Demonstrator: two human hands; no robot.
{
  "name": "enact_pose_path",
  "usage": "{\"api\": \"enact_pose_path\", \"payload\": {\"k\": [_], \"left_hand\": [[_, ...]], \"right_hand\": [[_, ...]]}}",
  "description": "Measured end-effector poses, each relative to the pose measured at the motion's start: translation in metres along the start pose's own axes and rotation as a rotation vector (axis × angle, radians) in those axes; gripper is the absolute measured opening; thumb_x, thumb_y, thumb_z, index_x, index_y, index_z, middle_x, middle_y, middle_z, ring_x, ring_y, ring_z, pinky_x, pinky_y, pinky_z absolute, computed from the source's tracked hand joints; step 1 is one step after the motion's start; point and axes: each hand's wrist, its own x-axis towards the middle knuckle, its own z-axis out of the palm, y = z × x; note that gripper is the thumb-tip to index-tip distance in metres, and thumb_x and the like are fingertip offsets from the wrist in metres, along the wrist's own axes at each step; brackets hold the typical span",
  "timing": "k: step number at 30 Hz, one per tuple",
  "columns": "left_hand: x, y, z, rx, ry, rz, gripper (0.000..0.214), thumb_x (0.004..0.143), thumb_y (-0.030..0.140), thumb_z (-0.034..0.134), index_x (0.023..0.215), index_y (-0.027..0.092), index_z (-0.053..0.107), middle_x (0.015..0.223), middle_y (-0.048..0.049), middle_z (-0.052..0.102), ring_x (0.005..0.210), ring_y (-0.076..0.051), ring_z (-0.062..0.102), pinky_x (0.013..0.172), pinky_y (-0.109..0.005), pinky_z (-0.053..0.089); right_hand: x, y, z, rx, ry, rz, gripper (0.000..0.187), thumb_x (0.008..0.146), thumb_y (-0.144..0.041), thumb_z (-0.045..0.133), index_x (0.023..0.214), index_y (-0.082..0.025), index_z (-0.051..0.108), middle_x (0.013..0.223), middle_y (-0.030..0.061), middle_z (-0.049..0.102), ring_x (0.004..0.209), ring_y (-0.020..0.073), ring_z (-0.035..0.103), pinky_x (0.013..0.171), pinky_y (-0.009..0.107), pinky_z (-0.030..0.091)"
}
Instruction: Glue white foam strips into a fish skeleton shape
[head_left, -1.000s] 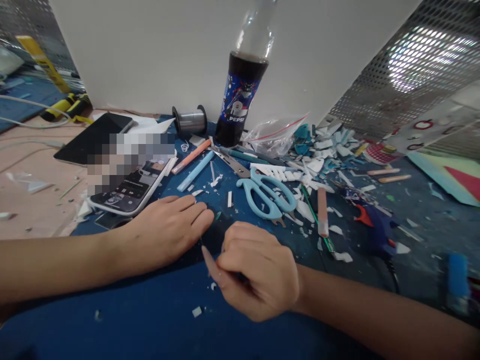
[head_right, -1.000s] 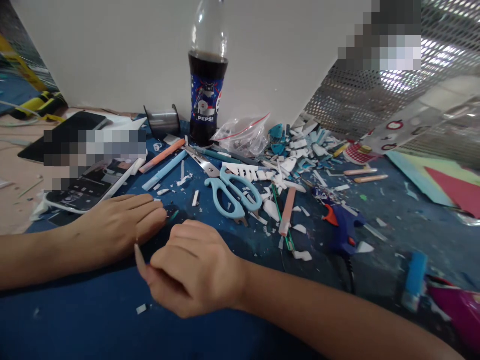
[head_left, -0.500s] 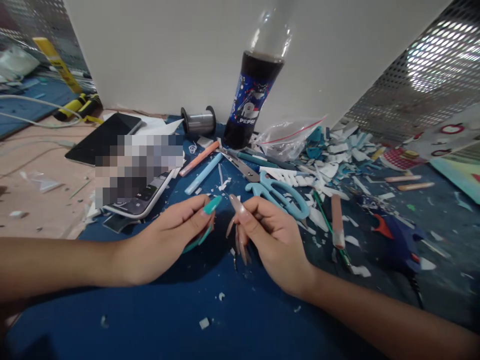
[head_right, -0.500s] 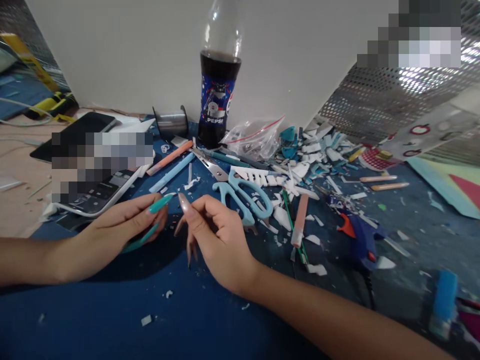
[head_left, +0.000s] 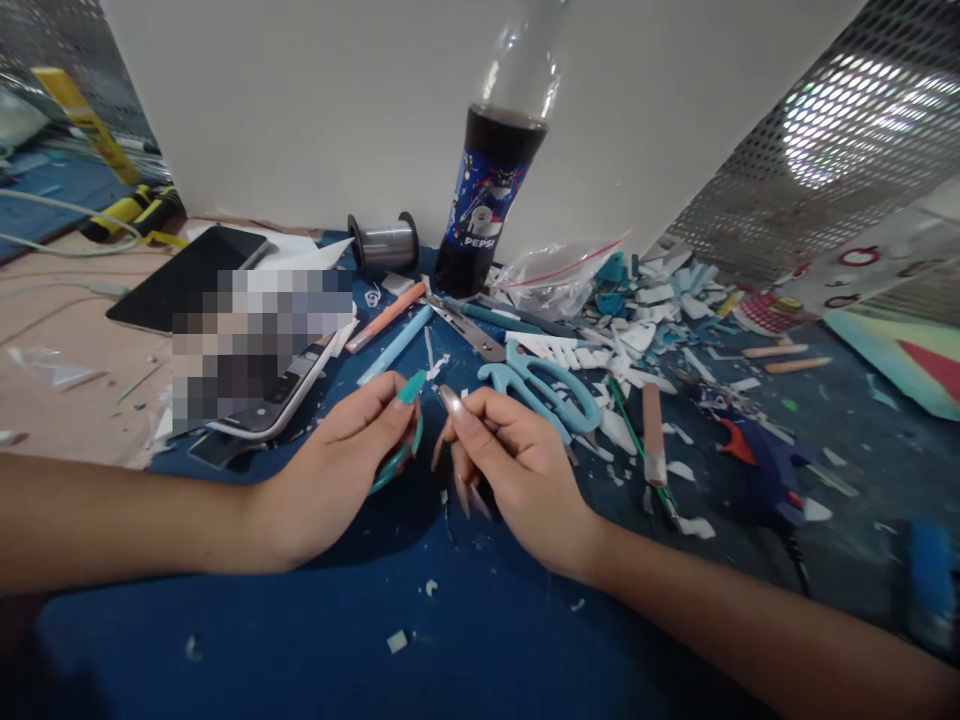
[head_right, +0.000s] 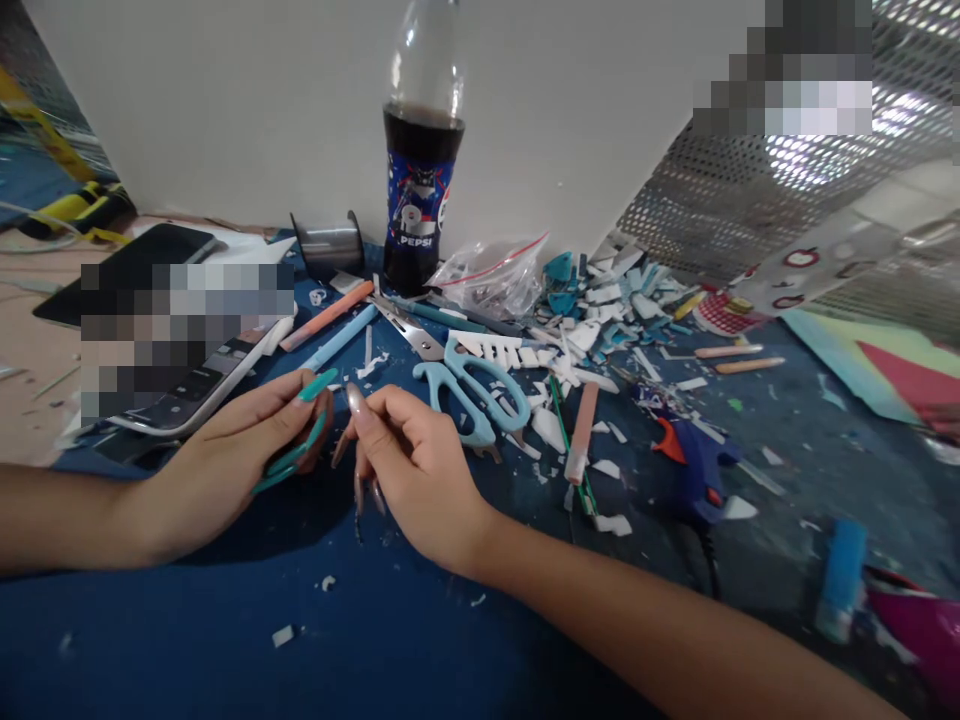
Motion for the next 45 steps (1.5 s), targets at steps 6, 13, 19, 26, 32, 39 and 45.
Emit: {"api": "enact_pose_path", "payload": {"k": [6,13,19,26,32,39,45], "left_hand": [[0.003,0.001,-0.004,-0.108,-0.027,-0.024,0.023,0.095,0.03,0.047,0.075,0.018,0.048,0.063,0.0046,0.043,0.053,-0.006,0.039,0.049,-0.017,0.039],[0.006,0.002,-0.009,-0.14,-0.101,0.004,0.036,0.098,0.029,0.042,0.064,0.017,0.047,0.057,0.0035,0.044,0.05,-0.006,0.039,0.048,-0.018,0.038],[0.005,0.005,-0.01,-0.091,-0.112,0.012,0.035,0.098,0.029,0.041,0.066,0.017,0.047,0.057,0.0036,0.042,0.051,-0.007,0.039,0.048,-0.019,0.035],[0.005,0.006,-0.01,-0.043,-0.091,0.003,0.031,0.095,0.033,0.044,0.067,0.018,0.045,0.057,0.0034,0.041,0.05,-0.008,0.035,0.046,-0.021,0.033],[0.005,0.006,-0.009,-0.103,-0.092,-0.027,0.03,0.095,0.031,0.046,0.069,0.017,0.045,0.058,0.0041,0.043,0.052,-0.007,0.038,0.049,-0.018,0.033],[0.005,0.004,-0.01,-0.107,-0.101,-0.03,0.031,0.097,0.031,0.046,0.07,0.017,0.046,0.058,0.0045,0.043,0.053,-0.006,0.038,0.05,-0.016,0.034],[0.004,0.001,-0.012,-0.087,-0.096,-0.039,0.03,0.097,0.033,0.047,0.072,0.017,0.048,0.06,0.0047,0.044,0.054,-0.006,0.039,0.051,-0.016,0.035]], "right_hand": [[-0.004,0.0,0.0,0.296,-0.089,0.082,0.029,0.094,-0.036,0.056,0.072,-0.017,0.054,0.049,-0.008,0.049,0.033,0.0031,0.044,0.032,0.015,0.032],[0.007,0.008,-0.01,0.733,-0.314,0.256,0.03,0.094,-0.026,0.056,0.066,-0.015,0.055,0.045,-0.0063,0.048,0.035,0.0047,0.039,0.038,0.018,0.034],[0.007,0.007,-0.01,0.726,-0.382,0.327,0.027,0.094,-0.025,0.055,0.069,-0.016,0.055,0.046,-0.0053,0.05,0.037,0.0066,0.041,0.039,0.021,0.029],[0.006,0.004,-0.009,0.746,-0.383,0.316,0.028,0.096,-0.022,0.048,0.069,-0.016,0.054,0.046,-0.0061,0.046,0.034,0.0071,0.037,0.038,0.022,0.028],[0.006,0.0,-0.008,0.757,-0.321,0.375,0.037,0.097,-0.016,0.037,0.065,-0.015,0.055,0.044,-0.0047,0.046,0.034,0.0063,0.037,0.042,0.02,0.033],[0.007,0.0,-0.007,0.785,-0.306,0.383,0.037,0.097,-0.016,0.039,0.064,-0.015,0.056,0.044,-0.0038,0.047,0.035,0.0061,0.037,0.044,0.019,0.037],[0.008,0.0,-0.006,0.779,-0.316,0.385,0.038,0.097,-0.016,0.038,0.064,-0.015,0.057,0.043,-0.0041,0.047,0.034,0.0063,0.037,0.043,0.019,0.036]]}}
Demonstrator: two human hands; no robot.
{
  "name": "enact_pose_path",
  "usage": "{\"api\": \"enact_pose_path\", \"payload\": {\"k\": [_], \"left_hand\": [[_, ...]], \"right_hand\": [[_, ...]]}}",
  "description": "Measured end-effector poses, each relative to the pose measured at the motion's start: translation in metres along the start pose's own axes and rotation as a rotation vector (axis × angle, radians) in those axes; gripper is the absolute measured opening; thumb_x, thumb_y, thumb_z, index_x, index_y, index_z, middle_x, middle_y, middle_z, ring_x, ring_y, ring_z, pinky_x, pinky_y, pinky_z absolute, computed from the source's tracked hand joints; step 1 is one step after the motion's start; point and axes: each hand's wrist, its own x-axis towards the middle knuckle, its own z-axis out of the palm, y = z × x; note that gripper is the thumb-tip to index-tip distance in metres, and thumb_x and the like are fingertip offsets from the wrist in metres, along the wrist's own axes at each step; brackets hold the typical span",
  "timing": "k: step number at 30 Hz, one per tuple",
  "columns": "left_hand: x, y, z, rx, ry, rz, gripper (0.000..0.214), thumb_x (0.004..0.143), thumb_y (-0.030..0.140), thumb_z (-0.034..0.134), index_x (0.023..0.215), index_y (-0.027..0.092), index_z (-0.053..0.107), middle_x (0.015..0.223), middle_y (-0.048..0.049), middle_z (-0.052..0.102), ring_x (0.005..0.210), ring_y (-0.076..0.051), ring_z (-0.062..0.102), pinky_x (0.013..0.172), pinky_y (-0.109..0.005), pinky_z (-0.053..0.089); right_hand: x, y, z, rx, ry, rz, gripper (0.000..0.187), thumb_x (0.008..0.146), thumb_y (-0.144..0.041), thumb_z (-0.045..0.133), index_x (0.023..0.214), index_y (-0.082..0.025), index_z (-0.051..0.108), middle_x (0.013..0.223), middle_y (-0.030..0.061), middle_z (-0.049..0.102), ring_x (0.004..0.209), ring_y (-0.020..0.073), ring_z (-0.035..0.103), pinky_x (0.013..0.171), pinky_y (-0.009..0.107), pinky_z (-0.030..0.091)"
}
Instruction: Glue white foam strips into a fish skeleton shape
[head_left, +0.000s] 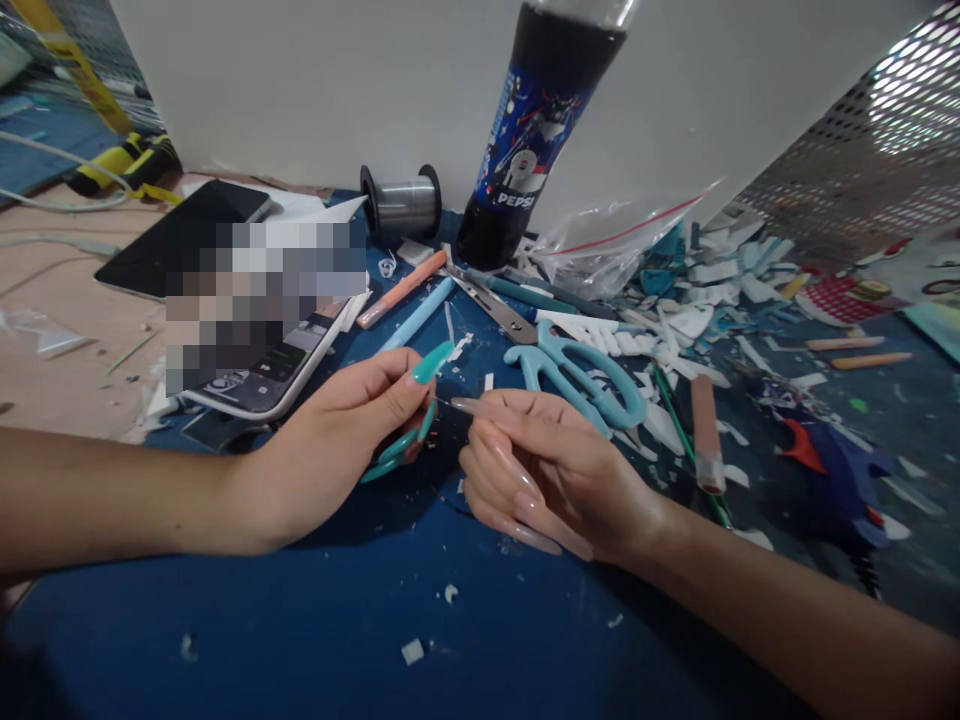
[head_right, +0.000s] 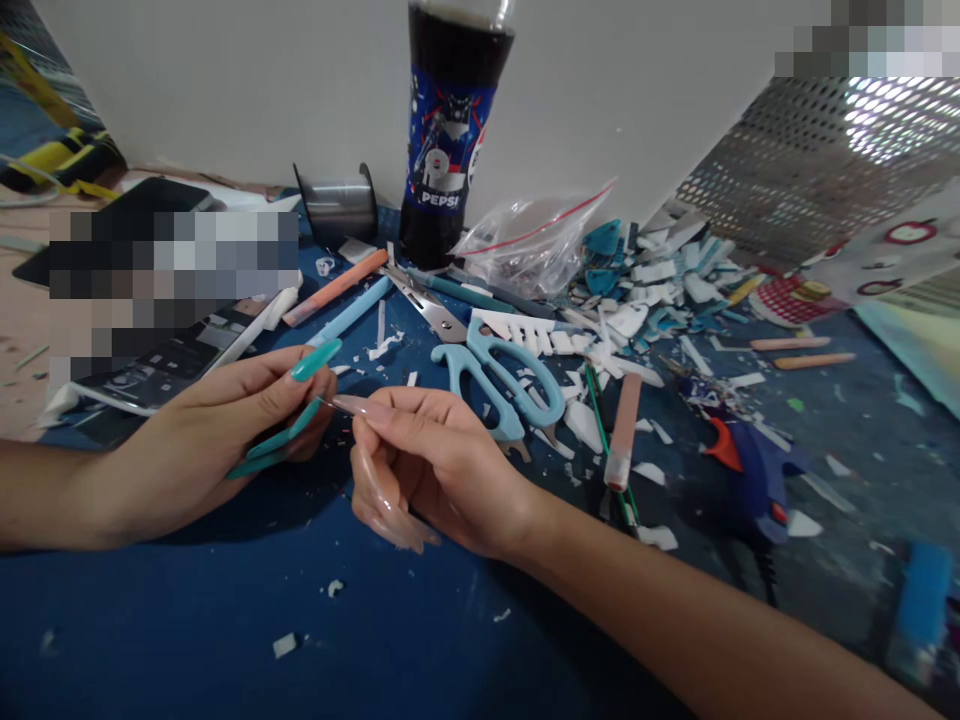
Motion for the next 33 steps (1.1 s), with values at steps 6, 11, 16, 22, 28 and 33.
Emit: {"api": "enact_pose_path", "payload": {"k": [6,11,16,22,28,33], "left_hand": [[-0.002,0.002,0.0,0.083,-0.007,0.004,0.032,0.098,0.034,0.043,0.07,0.018,0.045,0.06,0.0049,0.041,0.055,-0.007,0.038,0.051,-0.017,0.035],[-0.006,0.003,0.003,0.211,-0.034,0.05,0.031,0.098,0.036,0.043,0.072,0.018,0.045,0.061,0.0059,0.038,0.054,-0.007,0.033,0.049,-0.017,0.033],[-0.009,0.007,0.004,0.433,-0.029,0.193,0.028,0.097,0.033,0.044,0.073,0.019,0.046,0.062,0.0072,0.036,0.051,-0.006,0.028,0.042,-0.015,0.029],[-0.011,0.007,0.001,0.673,0.006,0.407,0.029,0.097,0.027,0.044,0.069,0.02,0.042,0.058,0.0075,0.038,0.047,-0.006,0.031,0.04,-0.016,0.028],[-0.013,0.015,-0.004,0.983,0.011,0.834,0.021,0.092,0.012,0.047,0.074,0.021,0.042,0.058,0.0075,0.041,0.048,-0.006,0.036,0.046,-0.018,0.031],[-0.013,0.036,-0.001,1.108,0.055,0.907,0.022,0.092,0.011,0.045,0.072,0.021,0.042,0.06,0.0076,0.042,0.048,-0.006,0.03,0.051,-0.018,0.033]], "right_hand": [[0.0,0.0,-0.001,0.012,-0.002,-0.003,0.037,0.096,-0.015,0.038,0.064,-0.016,0.056,0.043,-0.0042,0.047,0.033,0.0069,0.036,0.04,0.02,0.034],[0.003,0.001,-0.002,0.003,0.007,-0.016,0.036,0.096,-0.017,0.041,0.064,-0.015,0.058,0.044,-0.004,0.048,0.033,0.0064,0.037,0.04,0.02,0.035],[0.004,0.003,-0.001,0.017,0.031,-0.042,0.036,0.097,-0.018,0.043,0.064,-0.014,0.058,0.043,-0.0038,0.049,0.033,0.0057,0.038,0.04,0.018,0.036],[0.003,0.006,0.0,-0.002,0.03,-0.062,0.037,0.098,-0.015,0.04,0.065,-0.015,0.057,0.041,-0.0046,0.051,0.03,0.0049,0.035,0.037,0.018,0.032],[0.004,0.008,-0.004,-0.09,0.038,-0.036,0.033,0.097,-0.023,0.047,0.066,-0.016,0.056,0.045,-0.0044,0.054,0.035,0.006,0.043,0.038,0.02,0.029],[0.005,0.009,-0.004,-0.162,0.068,-0.028,0.03,0.093,-0.034,0.057,0.069,-0.017,0.057,0.044,-0.0064,0.052,0.036,0.0061,0.045,0.037,0.019,0.028]]}}
